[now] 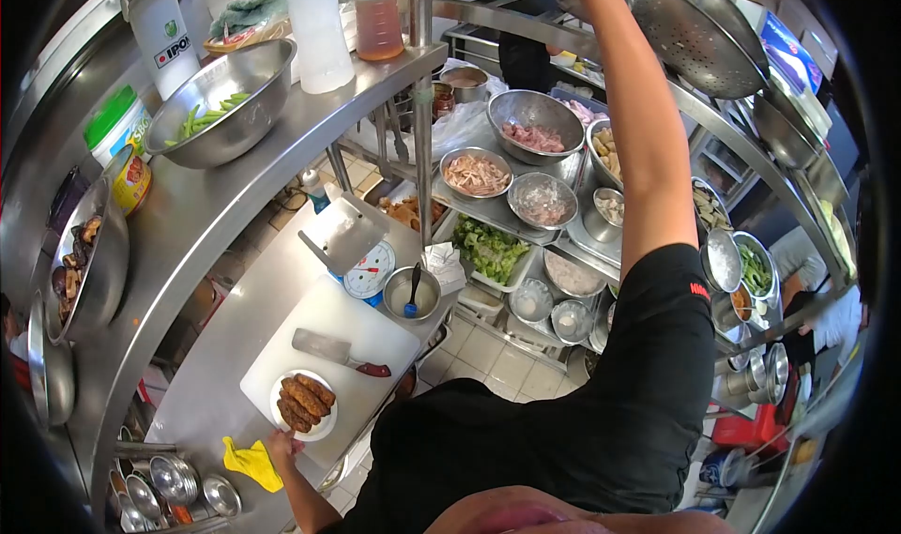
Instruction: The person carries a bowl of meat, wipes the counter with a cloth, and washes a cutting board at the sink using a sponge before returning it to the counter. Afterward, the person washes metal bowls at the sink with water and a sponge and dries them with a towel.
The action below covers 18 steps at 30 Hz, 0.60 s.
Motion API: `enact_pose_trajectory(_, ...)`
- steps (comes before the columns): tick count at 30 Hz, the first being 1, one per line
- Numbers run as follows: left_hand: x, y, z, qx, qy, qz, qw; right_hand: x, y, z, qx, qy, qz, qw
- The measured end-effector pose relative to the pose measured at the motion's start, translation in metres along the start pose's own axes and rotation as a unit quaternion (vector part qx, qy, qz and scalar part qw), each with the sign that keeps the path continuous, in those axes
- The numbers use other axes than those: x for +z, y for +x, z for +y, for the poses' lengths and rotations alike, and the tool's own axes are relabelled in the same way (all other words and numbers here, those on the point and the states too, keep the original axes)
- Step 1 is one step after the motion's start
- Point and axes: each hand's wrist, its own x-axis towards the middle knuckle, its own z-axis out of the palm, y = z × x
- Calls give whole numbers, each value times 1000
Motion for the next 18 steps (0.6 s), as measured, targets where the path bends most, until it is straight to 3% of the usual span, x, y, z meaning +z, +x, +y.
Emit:
enact_pose_trajectory(3,-11,-5,-11,3,4,-5,1000,-47,-26,-75,-93,-89,9,992)
enact_pose_trajectory(6,-9,1,-7,35,21,0,999,-75,-75,-95,-153,-121,-5,981)
enact_pose_trajectory(11,-7,33,-16,76,46,-18,996,-99,-133,-184,-109,0,-32,994)
enact_pose_trajectory(18,12,11,8,23,65,16,997,-88,-208,-259,-37,128,-83,988)
